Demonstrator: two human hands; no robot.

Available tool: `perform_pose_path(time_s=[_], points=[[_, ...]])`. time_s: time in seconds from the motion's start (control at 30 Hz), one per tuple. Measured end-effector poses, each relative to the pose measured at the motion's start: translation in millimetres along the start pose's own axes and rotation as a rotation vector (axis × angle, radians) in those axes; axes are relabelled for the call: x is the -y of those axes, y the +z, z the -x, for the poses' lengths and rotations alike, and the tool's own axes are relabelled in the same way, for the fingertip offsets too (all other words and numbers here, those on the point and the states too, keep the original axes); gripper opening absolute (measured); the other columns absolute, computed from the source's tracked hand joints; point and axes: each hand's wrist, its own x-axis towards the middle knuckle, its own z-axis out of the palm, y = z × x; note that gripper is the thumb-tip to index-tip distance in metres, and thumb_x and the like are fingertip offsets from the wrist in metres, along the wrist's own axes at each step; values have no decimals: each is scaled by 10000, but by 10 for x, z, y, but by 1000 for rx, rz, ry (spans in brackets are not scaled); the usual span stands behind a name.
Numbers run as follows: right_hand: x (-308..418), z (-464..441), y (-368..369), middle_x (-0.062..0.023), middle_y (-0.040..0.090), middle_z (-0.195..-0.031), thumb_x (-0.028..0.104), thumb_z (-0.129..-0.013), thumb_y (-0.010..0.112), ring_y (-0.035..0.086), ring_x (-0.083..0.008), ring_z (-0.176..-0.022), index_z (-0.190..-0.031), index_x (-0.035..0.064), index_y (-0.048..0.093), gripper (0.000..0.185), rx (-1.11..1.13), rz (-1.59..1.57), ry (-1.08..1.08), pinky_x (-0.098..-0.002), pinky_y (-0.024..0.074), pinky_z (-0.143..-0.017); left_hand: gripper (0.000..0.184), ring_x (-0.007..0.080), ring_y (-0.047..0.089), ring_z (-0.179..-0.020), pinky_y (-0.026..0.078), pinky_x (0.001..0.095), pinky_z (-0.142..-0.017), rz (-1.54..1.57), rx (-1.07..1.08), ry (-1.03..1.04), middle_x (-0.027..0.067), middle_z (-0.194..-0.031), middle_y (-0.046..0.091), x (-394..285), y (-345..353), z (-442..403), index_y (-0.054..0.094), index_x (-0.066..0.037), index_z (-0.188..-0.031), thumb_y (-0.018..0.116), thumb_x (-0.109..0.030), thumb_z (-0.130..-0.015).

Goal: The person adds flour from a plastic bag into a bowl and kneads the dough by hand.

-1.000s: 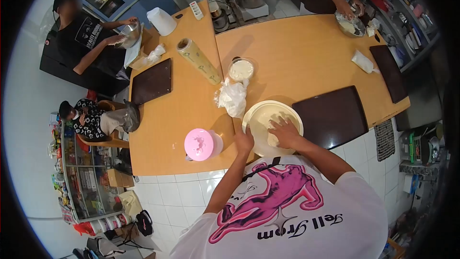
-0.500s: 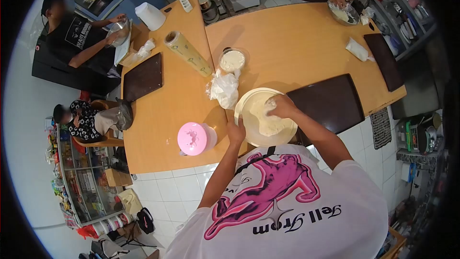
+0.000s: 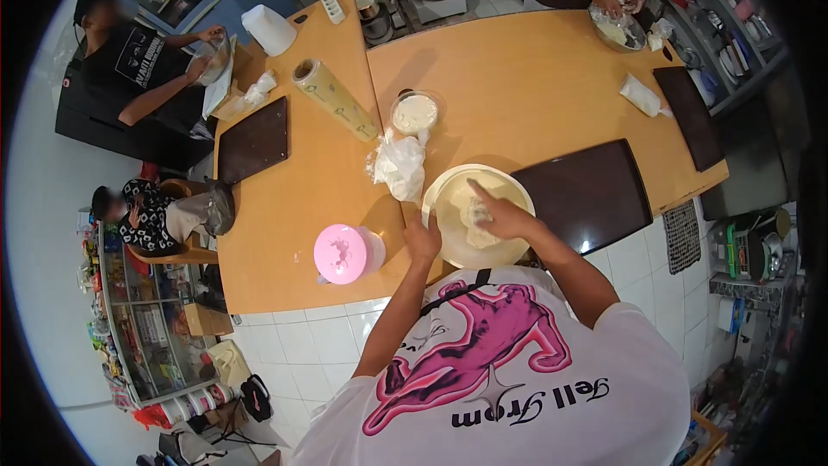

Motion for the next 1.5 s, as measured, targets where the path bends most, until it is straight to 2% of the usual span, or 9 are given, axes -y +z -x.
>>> perform_pose_path(time_s=[0.17, 0.37, 0.47, 0.67, 0.7, 0.8, 1.2, 1.33, 1.5], points=[[-192, -163, 104, -244, 436, -1359, 179, -735, 766, 509, -393, -1172, -1269, 55, 556, 588, -295, 396, -19, -431, 458, -964, 277, 476, 622, -764, 485, 524, -687, -18, 12, -41, 285, -790, 637, -37, -12, -11, 603, 15, -923, 584, -261, -908], [-10, 24, 179, -188, 397, -1405, 211, -707, 786, 420, -384, -1272, -1190, 68, 614, 533, -183, 574, 69, -476, 386, -1036, 270, 480, 619, -778, 480, 525, -682, 4, -55, 36, 289, -799, 633, -166, -41, 20, 597, 17, -935, 567, -250, -921], [-58, 55, 114, -161, 385, -1423, 216, -719, 777, 378, -380, -1302, -1186, 91, 626, 507, -435, 1035, -264, -501, 342, -1065, 269, 482, 618, -783, 477, 525, -681, 6, 1, -27, 294, -810, 630, -137, -44, 11, 595, 21, -943, 561, -245, -925], [-441, -59, 172, -174, 281, -1503, 210, -785, 725, 240, -401, -1394, -1410, 138, 410, 703, -16, 568, -235, -501, 274, -1116, 263, 480, 619, -793, 476, 523, -684, 21, 42, -8, 297, -817, 631, -112, -49, 8, 591, 29, -958, 558, -230, -923], [-488, -69, 235, -221, 216, -1522, 228, -825, 687, 182, -413, -1416, -1488, 149, 232, 809, 11, 626, -222, -504, 228, -1137, 261, 479, 620, -797, 476, 523, -686, 34, 44, -18, 296, -820, 631, -130, -53, 11, 592, 29, -960, 559, -227, -923], [-593, -120, 369, -261, 188, -1517, 264, -865, 639, 163, -426, -1418, -1513, 147, 146, 821, -51, 642, -260, -509, 186, -1150, 258, 474, 623, -807, 478, 522, -694, 26, 25, 39, 293, -825, 636, -233, -114, 8, 590, 30, -980, 559, -220, -922], [-482, -496, 440, -268, 89, -1546, 625, -920, 388, 72, -420, -1439, -1532, 176, 77, 820, 81, 445, -77, -524, 38, -1159, 333, 493, 615, -806, 474, 555, -732, -88, 58, 32, 302, -853, 639, -107, -52, -9, 566, 30, -1043, 507, -282, -944], [-541, -658, 221, -223, 296, -1504, 545, -902, 490, 278, -320, -1405, -1471, 67, 307, 766, -195, -663, -5, -479, 181, -1145, 342, 520, 601, -785, 471, 575, -733, -184, 69, 33, 314, -837, 633, -154, -77, -19, 564, 26, -1042, 519, -295, -935], [-145, -287, 47, -191, 496, -1351, 285, -768, 736, 399, -358, -1316, -1360, 114, 484, 665, -500, 315, -373, -457, 336, -1073, 347, 524, 601, -753, 479, 570, -719, -216, 47, 33, 319, -815, 627, -148, -73, -13, 567, 28, -1033, 518, -301, -935]])
